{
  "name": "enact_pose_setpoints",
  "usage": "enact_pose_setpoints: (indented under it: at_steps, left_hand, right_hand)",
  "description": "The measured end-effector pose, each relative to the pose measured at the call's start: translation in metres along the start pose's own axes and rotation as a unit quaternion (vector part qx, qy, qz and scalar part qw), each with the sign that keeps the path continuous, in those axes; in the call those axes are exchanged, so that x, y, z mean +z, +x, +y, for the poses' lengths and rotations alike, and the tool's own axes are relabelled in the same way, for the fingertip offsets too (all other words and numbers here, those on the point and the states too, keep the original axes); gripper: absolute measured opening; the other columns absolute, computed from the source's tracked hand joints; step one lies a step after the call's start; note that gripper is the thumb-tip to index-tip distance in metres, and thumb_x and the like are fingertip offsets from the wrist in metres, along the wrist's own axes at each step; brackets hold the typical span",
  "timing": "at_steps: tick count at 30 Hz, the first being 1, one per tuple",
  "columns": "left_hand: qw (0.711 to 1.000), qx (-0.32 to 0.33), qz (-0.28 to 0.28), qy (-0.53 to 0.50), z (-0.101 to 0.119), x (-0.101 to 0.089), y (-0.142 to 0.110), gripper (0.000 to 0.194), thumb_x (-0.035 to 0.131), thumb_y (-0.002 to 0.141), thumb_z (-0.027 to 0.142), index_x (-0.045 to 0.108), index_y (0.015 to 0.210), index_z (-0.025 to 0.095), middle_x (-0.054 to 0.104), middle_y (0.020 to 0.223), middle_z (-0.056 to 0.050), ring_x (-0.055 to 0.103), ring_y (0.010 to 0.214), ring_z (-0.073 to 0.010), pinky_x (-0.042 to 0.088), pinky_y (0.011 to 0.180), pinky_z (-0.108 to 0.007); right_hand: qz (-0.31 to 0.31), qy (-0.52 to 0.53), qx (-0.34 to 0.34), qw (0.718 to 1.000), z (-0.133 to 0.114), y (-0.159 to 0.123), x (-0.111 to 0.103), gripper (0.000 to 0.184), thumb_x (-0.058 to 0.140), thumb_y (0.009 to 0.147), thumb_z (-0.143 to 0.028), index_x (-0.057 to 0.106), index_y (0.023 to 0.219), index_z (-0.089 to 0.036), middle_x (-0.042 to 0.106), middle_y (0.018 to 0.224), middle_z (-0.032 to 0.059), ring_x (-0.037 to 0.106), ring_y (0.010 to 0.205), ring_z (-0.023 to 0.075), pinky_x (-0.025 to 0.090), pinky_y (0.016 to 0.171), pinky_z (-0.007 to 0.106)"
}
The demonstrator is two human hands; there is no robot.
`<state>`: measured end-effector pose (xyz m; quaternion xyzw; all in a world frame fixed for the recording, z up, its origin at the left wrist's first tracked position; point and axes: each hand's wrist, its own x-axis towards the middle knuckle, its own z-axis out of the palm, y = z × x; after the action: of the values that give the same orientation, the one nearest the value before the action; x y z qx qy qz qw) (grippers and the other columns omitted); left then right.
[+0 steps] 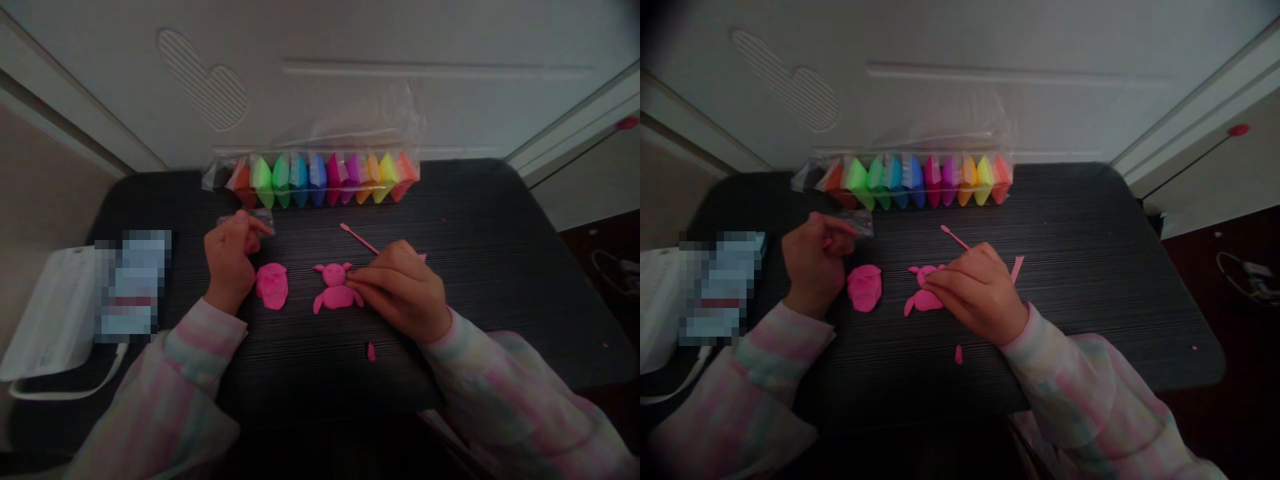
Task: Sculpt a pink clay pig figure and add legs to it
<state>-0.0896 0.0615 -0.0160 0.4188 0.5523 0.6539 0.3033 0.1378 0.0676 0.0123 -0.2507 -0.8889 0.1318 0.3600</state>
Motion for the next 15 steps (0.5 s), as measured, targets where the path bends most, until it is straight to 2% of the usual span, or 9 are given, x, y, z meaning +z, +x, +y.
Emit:
enact_pose_setpoints:
  at_steps: [7, 15]
  left_hand:
    - [0.999, 0.004, -0.005, 0.031, 0.000, -0.001, 0.000, 0.048, 0.043, 0.081, 0.049, 0.056, 0.052, 0.014, 0.028, 0.039, 0.006, 0.026, 0.036, -0.0044, 0.020, 0.040, -0.023]
    - [0.999, 0.006, -0.025, 0.041, 0.001, -0.005, 0.001, 0.043, 0.040, 0.086, 0.035, 0.058, 0.056, 0.011, 0.032, 0.040, 0.006, 0.032, 0.041, -0.0034, 0.025, 0.045, -0.022]
  right_hand:
    - [-0.029, -0.034, 0.041, 0.998, 0.002, 0.003, 0.004, 0.009, 0.056, 0.080, -0.021, 0.062, 0.087, -0.020, 0.062, 0.075, 0.0019, 0.055, 0.069, 0.0138, 0.043, 0.062, 0.031]
    - [-0.078, -0.054, 0.063, 0.993, -0.003, 0.010, 0.021, 0.011, 0.053, 0.083, -0.023, 0.063, 0.087, -0.020, 0.061, 0.079, 0.0025, 0.054, 0.077, 0.0152, 0.040, 0.071, 0.035]
